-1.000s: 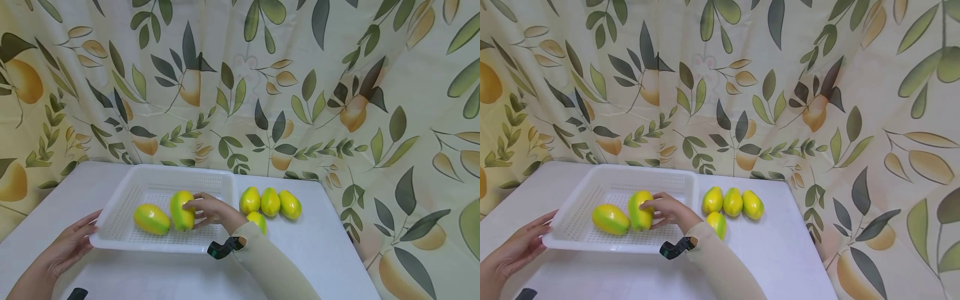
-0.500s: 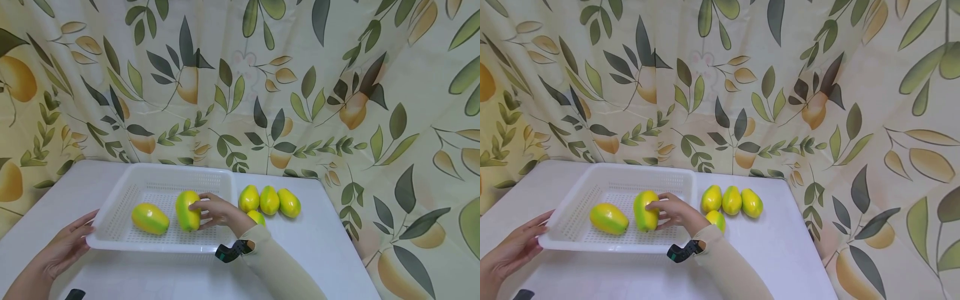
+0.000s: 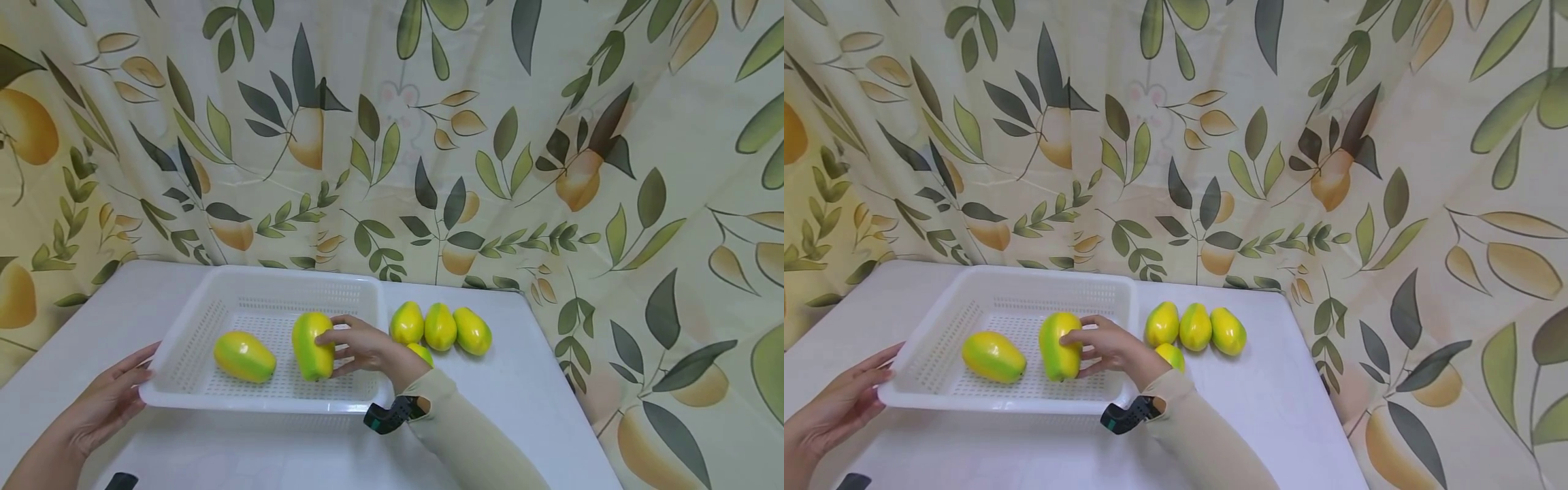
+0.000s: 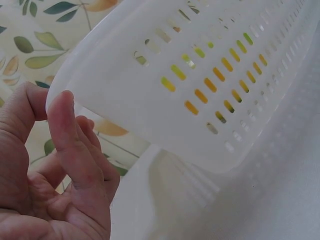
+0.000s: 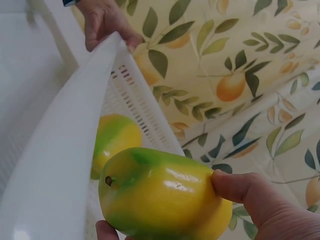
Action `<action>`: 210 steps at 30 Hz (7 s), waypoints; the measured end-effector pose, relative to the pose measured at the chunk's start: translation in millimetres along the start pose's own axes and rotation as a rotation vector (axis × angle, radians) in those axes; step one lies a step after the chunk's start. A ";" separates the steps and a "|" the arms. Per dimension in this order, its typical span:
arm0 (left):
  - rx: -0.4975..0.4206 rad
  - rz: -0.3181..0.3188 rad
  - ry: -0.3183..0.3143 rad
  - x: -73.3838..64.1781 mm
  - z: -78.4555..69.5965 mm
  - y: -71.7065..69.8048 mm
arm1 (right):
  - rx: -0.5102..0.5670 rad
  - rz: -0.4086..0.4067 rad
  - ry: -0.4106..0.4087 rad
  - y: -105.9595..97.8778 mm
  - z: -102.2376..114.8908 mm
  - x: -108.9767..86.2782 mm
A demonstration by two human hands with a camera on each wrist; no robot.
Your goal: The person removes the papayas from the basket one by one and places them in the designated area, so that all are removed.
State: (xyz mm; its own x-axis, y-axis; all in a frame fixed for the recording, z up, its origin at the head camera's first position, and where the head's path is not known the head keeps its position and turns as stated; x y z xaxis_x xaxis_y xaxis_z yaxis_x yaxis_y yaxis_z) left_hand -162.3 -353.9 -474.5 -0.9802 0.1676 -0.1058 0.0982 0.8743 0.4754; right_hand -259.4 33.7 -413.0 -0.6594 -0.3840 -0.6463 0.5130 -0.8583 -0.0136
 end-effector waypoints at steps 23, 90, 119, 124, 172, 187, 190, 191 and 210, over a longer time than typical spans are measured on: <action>0.003 -0.010 0.010 0.0 -0.9 1.5 | 0.005 0.010 -0.049 -19.9 2.7 -45.6; 0.118 0.024 -0.006 0.3 -6.7 -2.9 | 0.123 -0.354 0.112 -154.4 -98.1 -112.5; 0.130 -0.005 -0.018 -1.6 -6.1 -1.9 | 0.083 -0.454 0.163 -156.9 -124.4 -87.6; 0.126 -0.004 -0.017 -2.6 -5.6 -2.4 | 0.072 -0.455 0.169 -158.6 -126.0 -87.1; 0.122 0.011 0.018 -2.4 -6.6 0.0 | -0.356 -0.189 -0.239 76.5 58.8 44.9; 0.089 0.041 0.022 -2.5 -5.3 2.6 | -0.427 0.052 -0.046 82.9 45.2 77.6; 0.081 0.046 0.028 -1.9 -5.6 2.3 | -0.426 0.083 -0.020 82.2 44.6 80.3; 0.078 0.046 0.030 -1.7 -5.5 2.0 | -0.424 0.097 -0.011 82.3 44.3 81.1; 0.065 0.072 0.044 -2.6 -5.8 1.9 | -0.469 0.175 0.012 81.9 37.1 91.1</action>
State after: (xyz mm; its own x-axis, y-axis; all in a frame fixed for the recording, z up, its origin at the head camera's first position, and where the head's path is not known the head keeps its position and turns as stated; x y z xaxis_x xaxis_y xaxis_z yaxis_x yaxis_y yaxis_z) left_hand -160.6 -355.3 -468.2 -0.9766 0.2122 -0.0342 0.1783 0.8887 0.4224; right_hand -297.8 -84.2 -444.6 -0.5363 -0.5022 -0.6784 0.8091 -0.5349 -0.2436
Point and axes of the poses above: each hand's wrist, its own x-axis towards the middle knuckle, its own y-axis out of the palm, z = x × y, the point moved 2 cm from there along x, towards the middle knuckle, and after that the axes turned 11 degrees about y, right-handed, at the moved point
